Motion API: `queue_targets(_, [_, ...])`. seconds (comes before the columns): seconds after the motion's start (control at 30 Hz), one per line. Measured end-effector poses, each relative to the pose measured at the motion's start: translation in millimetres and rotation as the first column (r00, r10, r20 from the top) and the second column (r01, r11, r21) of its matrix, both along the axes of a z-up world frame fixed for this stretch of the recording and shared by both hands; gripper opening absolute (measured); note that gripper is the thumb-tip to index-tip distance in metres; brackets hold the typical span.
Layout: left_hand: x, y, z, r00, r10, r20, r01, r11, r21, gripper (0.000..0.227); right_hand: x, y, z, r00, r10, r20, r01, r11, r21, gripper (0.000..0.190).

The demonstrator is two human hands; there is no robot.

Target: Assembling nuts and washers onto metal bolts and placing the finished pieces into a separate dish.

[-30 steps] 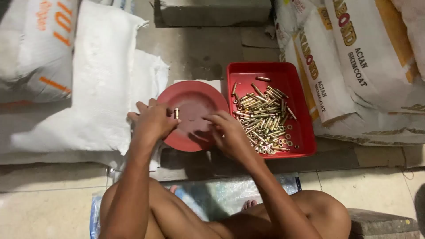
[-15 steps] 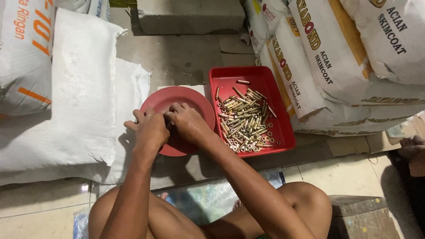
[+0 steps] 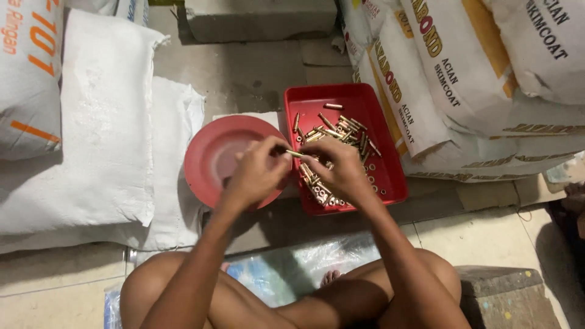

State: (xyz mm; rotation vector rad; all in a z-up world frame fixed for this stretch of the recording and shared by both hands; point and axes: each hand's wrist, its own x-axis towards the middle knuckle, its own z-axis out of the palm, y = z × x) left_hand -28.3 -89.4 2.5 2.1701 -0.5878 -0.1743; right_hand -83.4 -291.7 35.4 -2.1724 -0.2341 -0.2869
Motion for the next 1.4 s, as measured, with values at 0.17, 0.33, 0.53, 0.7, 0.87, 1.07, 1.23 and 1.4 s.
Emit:
queue_targets(0.17, [-19, -47, -2, 0.997, -0.058, -0.051, 0.04, 0.954, -0.298, 0.02, -24, -28, 3, 0.984, -0.107, -0.142, 0.162, 0.866, 0.473, 0.027])
queue_targets(0.33, [-36, -68, 0, 0.984, -0.158, -0.076, 0.124, 0.935, -0.331, 0.023, -39, -41, -23, 0.925, -0.23, -0.302, 0.376, 0.664, 0.646, 0.02])
queue_targets(0.53, [-34, -87, -25, 0.982, -0.183, 0.051, 0.19, 0.945, -0.266, 0.032, -35, -51, -42, 0.872, -0.296, -0.39, 0.487, 0.604, 0.631, 0.015])
queue_targets(0.7, [-32, -91, -28, 0.986, -0.156, -0.059, 0.122, 0.916, -0.382, 0.044, -34, -51, -40, 0.923, -0.247, -0.297, 0.386, 0.614, 0.688, 0.016])
queue_targets(0.87, [-32, -93, -29, 0.97, -0.149, -0.192, 0.034, 0.865, -0.5, 0.046, -33, -51, -55, 0.951, -0.211, -0.224, 0.308, 0.627, 0.716, 0.011])
queue_targets(1.07, [-31, -83, -17, 0.977, -0.151, -0.153, 0.068, 0.892, -0.447, 0.042, -29, -51, -51, 0.956, -0.175, -0.237, 0.291, 0.673, 0.68, 0.012])
queue_targets(1.23, [-31, -79, -6, 0.981, -0.193, -0.002, 0.182, 0.93, -0.32, 0.038, -34, -62, -67, 0.911, -0.076, -0.405, 0.341, 0.69, 0.638, 0.037])
queue_targets(1.4, [-31, -78, -4, 0.957, -0.247, 0.154, 0.278, 0.932, -0.234, 0.037, -30, -60, -72, 0.921, -0.013, -0.388, 0.324, 0.578, 0.749, 0.048])
